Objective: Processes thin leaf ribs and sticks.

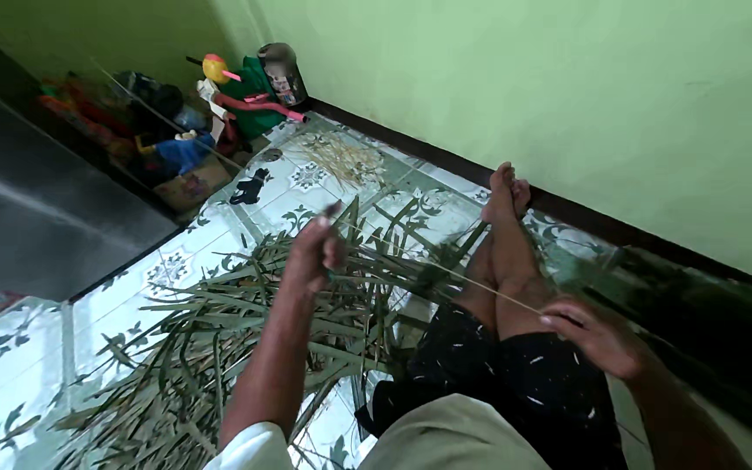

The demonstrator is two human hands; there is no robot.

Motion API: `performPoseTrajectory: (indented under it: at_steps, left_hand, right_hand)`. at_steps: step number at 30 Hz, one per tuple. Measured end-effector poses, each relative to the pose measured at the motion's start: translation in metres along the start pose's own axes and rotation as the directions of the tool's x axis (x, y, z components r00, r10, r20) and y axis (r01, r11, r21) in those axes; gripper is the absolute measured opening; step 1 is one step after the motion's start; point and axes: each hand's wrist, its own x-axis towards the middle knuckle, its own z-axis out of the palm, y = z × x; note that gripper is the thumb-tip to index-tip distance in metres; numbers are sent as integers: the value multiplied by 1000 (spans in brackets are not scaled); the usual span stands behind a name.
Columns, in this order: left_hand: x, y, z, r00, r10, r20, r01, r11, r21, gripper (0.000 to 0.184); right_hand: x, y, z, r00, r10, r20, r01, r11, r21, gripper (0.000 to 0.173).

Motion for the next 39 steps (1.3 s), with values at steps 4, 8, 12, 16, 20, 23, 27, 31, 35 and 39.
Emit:
performPoseTrajectory:
  at_steps: [4,8,12,16,20,23,27,31,35,39]
  left_hand:
    - [-1,27,-44,956,186,-227,-205,977,-64,34]
    - [-13,-34,-45,991,58,-118,-74,988,-135,44]
    - [-26,-113,23,942,-296,159,272,949,160,45]
    - [-30,-134,76,889,-309,337,277,951,141,43]
    - [-19,-107,62,952,-249,180,244,969,47,33]
    - [-12,-100,47,967,-206,149,214,976,-38,40]
    - [-22,-119,67,934,-265,239,244,963,113,29]
    - [-22,-105,69,947,-245,206,225,967,115,36]
    - [-12,-97,53,963,-228,143,227,974,23,31]
    - [-22,-103,71,902,-326,282,303,945,125,30]
  right_hand:
    - [-19,27,-14,989,68,-134,-74,996,-40,26]
    - [-2,-8,-3,953,273,-128,-262,960,99,26]
    - [21,-54,26,985,171,6,-171,978,122,26]
    - [33,-79,61,994,-4,105,-15,984,179,22]
    - [36,-81,64,990,-10,143,-18,981,193,23]
    - [38,-86,61,987,9,160,-40,981,192,23]
    - [47,-101,71,994,-43,104,15,965,261,23]
    - [46,-98,72,993,-97,67,75,960,268,22]
    - [46,-89,70,991,-111,74,90,964,250,22]
    - [49,-93,69,976,-214,31,204,959,196,23]
